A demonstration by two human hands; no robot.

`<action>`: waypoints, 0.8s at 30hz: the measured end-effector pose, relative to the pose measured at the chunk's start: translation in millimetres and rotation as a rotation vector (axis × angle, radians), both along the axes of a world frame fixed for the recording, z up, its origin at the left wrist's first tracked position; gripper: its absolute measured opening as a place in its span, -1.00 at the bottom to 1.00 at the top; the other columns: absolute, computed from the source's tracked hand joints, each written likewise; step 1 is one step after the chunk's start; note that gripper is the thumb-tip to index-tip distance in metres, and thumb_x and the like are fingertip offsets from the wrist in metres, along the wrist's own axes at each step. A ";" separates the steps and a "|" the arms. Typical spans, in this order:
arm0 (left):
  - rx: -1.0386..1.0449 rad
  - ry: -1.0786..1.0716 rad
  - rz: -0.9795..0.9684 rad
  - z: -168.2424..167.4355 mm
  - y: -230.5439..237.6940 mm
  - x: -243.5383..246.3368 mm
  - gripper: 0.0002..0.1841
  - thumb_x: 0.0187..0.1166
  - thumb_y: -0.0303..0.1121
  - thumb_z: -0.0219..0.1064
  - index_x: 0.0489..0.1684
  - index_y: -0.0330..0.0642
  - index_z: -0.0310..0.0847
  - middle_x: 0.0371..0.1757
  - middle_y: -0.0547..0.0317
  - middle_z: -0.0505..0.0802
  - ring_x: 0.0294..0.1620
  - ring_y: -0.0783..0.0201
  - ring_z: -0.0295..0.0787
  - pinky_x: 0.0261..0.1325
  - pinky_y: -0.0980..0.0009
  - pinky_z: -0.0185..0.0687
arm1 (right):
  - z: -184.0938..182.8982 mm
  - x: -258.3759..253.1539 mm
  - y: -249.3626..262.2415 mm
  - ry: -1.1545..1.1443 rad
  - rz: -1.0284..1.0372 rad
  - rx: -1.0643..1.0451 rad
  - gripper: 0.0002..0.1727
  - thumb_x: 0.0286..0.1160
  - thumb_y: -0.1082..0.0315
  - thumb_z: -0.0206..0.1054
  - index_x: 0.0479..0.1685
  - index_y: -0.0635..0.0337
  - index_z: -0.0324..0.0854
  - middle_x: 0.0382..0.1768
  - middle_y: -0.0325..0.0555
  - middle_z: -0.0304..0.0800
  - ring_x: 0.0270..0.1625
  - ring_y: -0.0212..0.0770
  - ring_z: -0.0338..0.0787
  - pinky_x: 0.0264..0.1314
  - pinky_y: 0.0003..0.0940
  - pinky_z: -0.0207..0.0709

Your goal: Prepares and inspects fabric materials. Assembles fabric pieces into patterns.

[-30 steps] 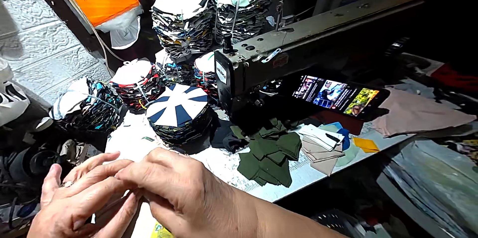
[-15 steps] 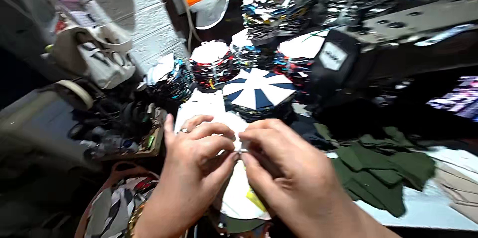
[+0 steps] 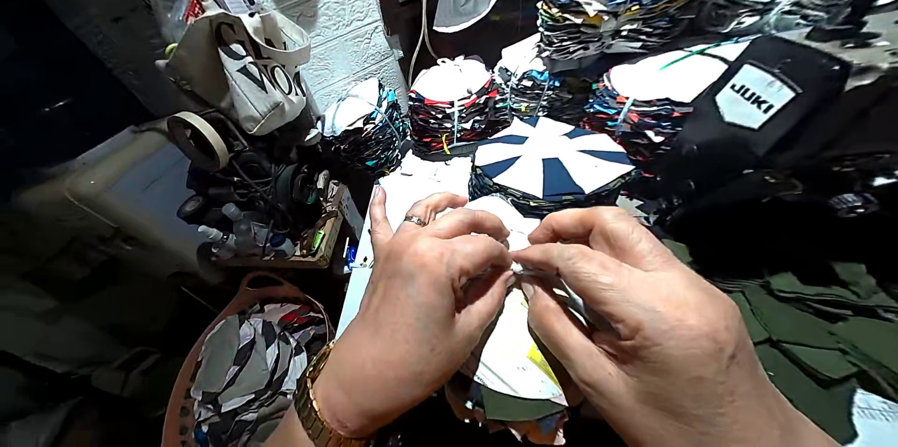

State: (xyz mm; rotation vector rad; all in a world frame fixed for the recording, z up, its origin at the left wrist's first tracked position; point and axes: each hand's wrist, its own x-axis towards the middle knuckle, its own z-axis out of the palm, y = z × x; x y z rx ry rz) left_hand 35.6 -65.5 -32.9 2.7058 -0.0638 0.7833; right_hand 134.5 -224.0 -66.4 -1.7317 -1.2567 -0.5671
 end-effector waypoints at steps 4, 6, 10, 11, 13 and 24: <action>0.014 -0.014 -0.004 0.0 -2.9 -0.2 -0.88 0.55 -0.20 0.41 -0.28 0.13 0.89 0.14 0.50 0.86 0.67 0.19 0.44 0.70 -0.59 -0.39 | 0.0 -1.0 -1.3 -0.011 -0.031 -0.041 -0.81 0.48 0.39 0.19 -0.31 0.17 0.74 -0.03 -0.11 0.60 -0.21 -0.51 0.61 -0.32 -0.74 0.48; 0.013 -0.014 -0.014 0.2 -4.5 -0.2 -0.88 0.56 -0.22 0.41 -0.28 0.12 0.89 0.14 0.48 0.86 0.67 0.19 0.44 0.70 -0.60 -0.41 | 1.2 -2.4 -1.6 -0.006 -0.052 -0.082 -0.81 0.52 0.37 0.15 -0.31 0.16 0.69 -0.01 -0.10 0.58 -0.18 -0.46 0.63 -0.30 -0.69 0.52; 0.032 -0.012 -0.025 1.1 -7.0 0.3 -0.88 0.56 -0.24 0.38 -0.29 0.10 0.87 0.12 0.48 0.86 0.67 0.16 0.44 0.67 -0.62 -0.41 | 3.6 -3.5 -2.2 0.010 -0.076 -0.136 -0.81 0.52 0.37 0.12 -0.30 0.15 0.64 0.05 -0.06 0.53 -0.16 -0.38 0.64 -0.33 -0.61 0.54; 0.032 -0.015 -0.027 0.9 -7.3 0.5 -0.88 0.56 -0.24 0.38 -0.30 0.10 0.87 0.12 0.48 0.87 0.66 0.16 0.45 0.67 -0.62 -0.41 | 3.7 -3.5 -2.6 0.009 -0.075 -0.143 -0.82 0.52 0.37 0.11 -0.29 0.15 0.63 0.06 -0.06 0.52 -0.13 -0.37 0.64 -0.31 -0.59 0.55; 0.038 -0.021 -0.029 0.7 -7.9 0.8 -0.88 0.56 -0.24 0.38 -0.29 0.10 0.86 0.12 0.47 0.87 0.65 0.17 0.47 0.67 -0.62 -0.38 | 3.9 -2.4 -3.8 -0.007 -0.085 -0.156 -0.82 0.54 0.35 0.10 -0.30 0.13 0.61 0.08 -0.06 0.51 -0.09 -0.33 0.64 -0.27 -0.57 0.56; 0.042 -0.017 0.007 -0.4 -9.6 -2.7 -0.88 0.55 -0.26 0.38 -0.28 0.12 0.87 0.06 0.52 0.88 0.64 0.18 0.48 0.68 -0.61 -0.39 | 1.5 13.3 -13.4 0.381 0.123 -0.149 -0.85 0.55 0.13 0.18 -0.34 -0.28 0.63 0.00 -0.50 0.60 0.08 -0.50 0.62 -0.04 -0.54 0.55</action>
